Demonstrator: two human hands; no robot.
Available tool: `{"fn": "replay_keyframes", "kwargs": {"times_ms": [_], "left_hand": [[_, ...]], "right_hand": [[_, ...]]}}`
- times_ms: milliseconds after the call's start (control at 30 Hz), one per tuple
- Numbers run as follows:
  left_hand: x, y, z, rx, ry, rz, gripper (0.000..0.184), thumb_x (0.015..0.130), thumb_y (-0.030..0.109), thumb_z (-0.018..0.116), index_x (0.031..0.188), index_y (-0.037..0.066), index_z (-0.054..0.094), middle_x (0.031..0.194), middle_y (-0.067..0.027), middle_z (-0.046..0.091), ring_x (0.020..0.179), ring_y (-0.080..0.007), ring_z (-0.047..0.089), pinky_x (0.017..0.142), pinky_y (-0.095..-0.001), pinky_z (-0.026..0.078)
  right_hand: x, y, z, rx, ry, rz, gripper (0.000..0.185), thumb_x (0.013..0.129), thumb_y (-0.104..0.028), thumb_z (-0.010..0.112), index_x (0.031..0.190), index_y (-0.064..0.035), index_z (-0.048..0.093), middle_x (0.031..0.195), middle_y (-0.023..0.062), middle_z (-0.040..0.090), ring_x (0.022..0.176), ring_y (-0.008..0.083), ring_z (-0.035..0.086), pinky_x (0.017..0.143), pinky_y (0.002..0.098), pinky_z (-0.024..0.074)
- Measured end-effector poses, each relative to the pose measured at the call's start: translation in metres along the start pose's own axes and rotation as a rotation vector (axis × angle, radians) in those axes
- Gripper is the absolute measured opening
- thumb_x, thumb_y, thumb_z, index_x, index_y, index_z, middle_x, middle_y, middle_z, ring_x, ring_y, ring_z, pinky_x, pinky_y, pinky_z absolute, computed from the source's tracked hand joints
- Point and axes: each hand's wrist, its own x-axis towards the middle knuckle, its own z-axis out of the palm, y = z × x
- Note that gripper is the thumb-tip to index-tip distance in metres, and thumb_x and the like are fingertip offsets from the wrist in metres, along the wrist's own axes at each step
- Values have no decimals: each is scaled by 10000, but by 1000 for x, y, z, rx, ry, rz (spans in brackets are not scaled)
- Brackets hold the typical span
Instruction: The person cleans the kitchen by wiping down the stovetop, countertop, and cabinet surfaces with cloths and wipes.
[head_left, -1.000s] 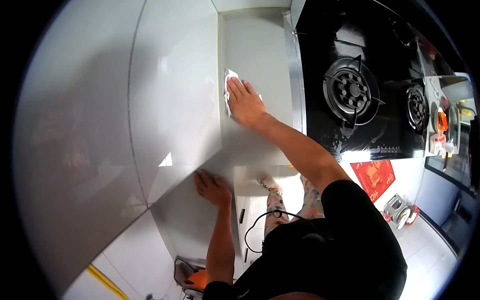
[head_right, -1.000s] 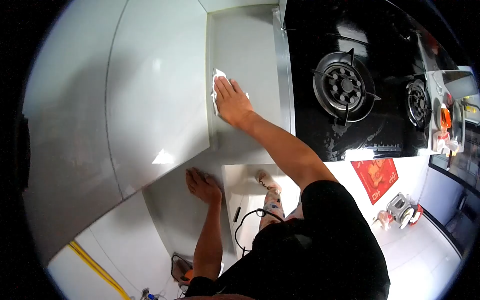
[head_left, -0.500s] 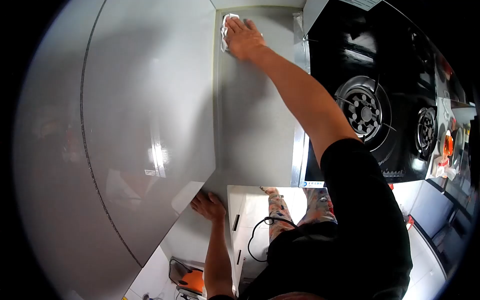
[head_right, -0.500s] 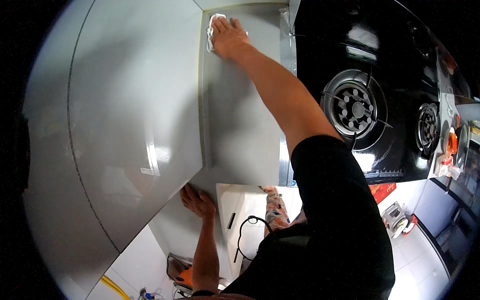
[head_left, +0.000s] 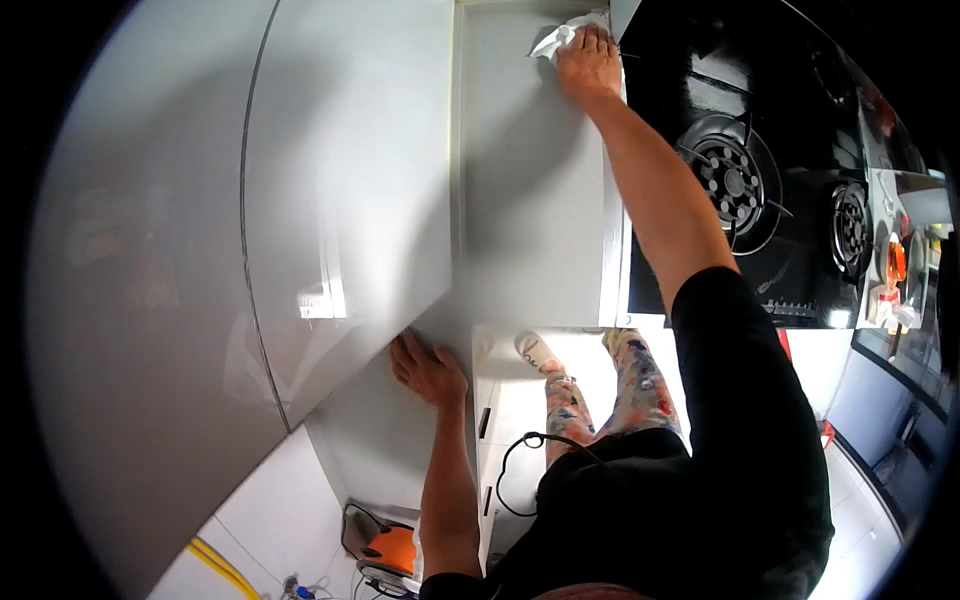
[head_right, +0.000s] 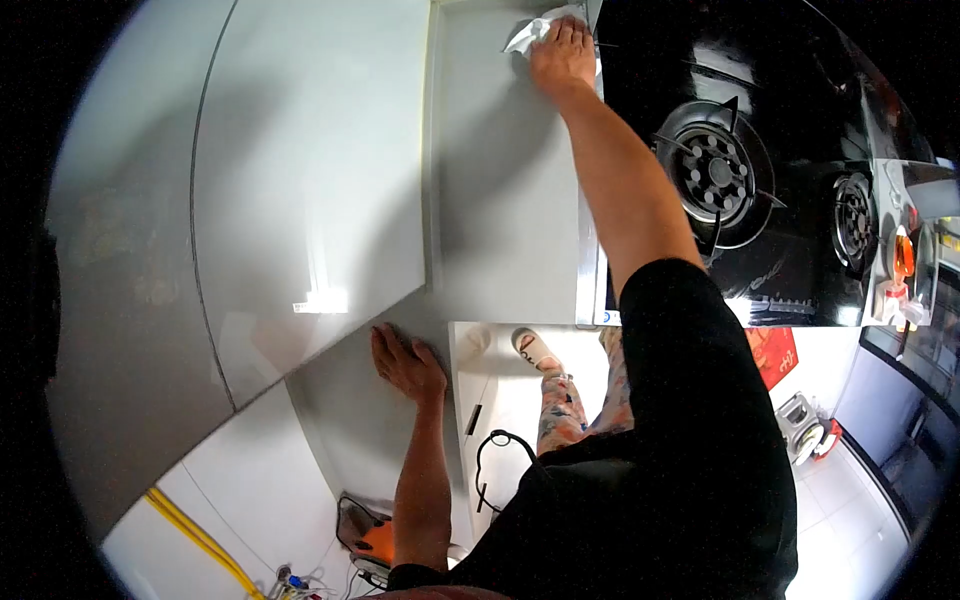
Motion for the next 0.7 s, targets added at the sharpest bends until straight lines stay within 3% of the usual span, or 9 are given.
{"fn": "replay_keyframes", "kwargs": {"times_ms": [67,167,300,500,700], "left_hand": [[-2,-4,-1,-31,14,25,702,1063,509,322,1554,15,411,1603,-241,372,1475,-417,349,1209,-543,239],[-5,-3,1,-8,84,68,636,1025,413,410,1515,11,458,1587,-243,392,1466,-408,369,1181,-554,277],[-6,-6,10,11,90,75,632,1026,418,409,1514,20,464,1587,-242,390,1455,-408,380,1174,-555,290],[-9,-3,2,39,67,83,597,1029,371,431,1510,18,458,1589,-241,383,1434,-418,390,1167,-558,298],[-12,-5,3,52,118,112,591,1023,351,455,1508,13,454,1581,-248,388,1427,-423,395,1162,-567,303]], "right_hand": [[-31,-3,-8,56,38,48,662,1076,-437,356,1563,11,341,1656,179,316,1545,311,265,1266,462,198],[-79,5,-41,84,-113,37,660,1108,-441,278,1618,-22,259,1707,156,210,1585,306,170,1285,447,150],[-169,16,-68,154,-205,-49,648,1112,-399,216,1626,-4,208,1723,165,128,1600,290,104,1292,465,136],[-297,33,-98,318,-127,-150,630,1090,-376,367,1595,-8,294,1703,163,209,1587,295,166,1285,471,167],[-404,57,-135,508,-239,-301,555,1053,-244,495,1553,-27,388,1686,131,280,1571,272,236,1264,488,218]]}}
